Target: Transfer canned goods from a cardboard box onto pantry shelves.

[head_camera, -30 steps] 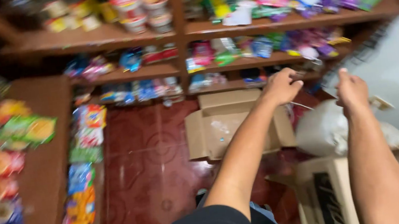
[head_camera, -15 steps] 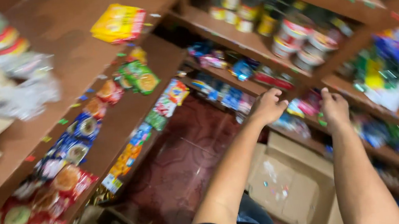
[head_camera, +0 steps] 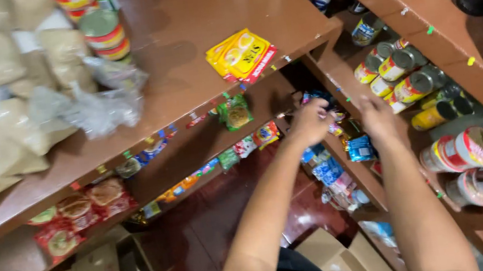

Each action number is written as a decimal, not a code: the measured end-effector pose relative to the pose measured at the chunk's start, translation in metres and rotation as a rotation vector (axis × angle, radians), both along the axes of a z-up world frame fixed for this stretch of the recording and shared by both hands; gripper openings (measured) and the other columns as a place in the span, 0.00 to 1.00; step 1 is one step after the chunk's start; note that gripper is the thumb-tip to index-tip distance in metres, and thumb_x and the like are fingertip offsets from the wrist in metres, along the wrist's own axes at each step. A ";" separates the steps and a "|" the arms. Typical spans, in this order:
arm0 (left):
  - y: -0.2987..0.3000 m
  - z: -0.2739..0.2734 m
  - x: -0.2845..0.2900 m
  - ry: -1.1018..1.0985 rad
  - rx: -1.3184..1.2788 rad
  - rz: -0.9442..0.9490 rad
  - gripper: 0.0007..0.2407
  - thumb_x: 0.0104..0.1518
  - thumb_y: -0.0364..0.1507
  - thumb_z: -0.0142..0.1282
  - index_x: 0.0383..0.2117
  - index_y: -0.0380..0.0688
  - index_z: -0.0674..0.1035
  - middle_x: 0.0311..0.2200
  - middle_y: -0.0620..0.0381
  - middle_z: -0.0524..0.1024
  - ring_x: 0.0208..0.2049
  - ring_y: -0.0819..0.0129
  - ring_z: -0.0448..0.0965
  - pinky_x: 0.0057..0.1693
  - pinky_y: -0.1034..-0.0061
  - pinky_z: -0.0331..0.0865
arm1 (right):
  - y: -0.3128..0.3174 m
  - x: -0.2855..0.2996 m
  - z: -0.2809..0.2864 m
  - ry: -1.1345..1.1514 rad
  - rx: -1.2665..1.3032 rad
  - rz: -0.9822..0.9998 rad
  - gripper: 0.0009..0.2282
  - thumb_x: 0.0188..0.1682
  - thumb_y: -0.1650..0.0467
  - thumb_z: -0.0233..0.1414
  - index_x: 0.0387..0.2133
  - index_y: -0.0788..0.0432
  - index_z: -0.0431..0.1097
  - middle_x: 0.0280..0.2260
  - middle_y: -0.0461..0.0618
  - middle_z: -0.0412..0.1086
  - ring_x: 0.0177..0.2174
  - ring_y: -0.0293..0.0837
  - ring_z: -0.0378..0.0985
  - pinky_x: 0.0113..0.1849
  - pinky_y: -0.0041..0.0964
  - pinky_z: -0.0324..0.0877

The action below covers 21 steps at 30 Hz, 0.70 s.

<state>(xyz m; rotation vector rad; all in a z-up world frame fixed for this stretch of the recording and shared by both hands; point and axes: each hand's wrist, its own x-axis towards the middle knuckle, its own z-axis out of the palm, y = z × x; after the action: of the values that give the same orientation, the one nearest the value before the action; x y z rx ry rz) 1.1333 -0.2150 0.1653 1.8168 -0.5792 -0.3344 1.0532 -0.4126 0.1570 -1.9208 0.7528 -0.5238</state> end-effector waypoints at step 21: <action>-0.001 0.120 0.186 -0.112 -0.095 0.175 0.20 0.56 0.32 0.62 0.54 0.39 0.75 0.47 0.46 0.81 0.45 0.60 0.85 0.52 0.70 0.77 | 0.020 0.250 0.124 -0.101 -0.248 0.122 0.17 0.49 0.58 0.58 0.36 0.62 0.77 0.32 0.55 0.78 0.34 0.48 0.81 0.41 0.42 0.74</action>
<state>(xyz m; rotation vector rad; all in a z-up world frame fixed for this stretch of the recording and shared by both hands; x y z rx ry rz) 1.3193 -0.2156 0.2856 1.7876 -0.5006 -0.0854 1.3028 -0.3930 0.2807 -2.1352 0.5212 -0.6573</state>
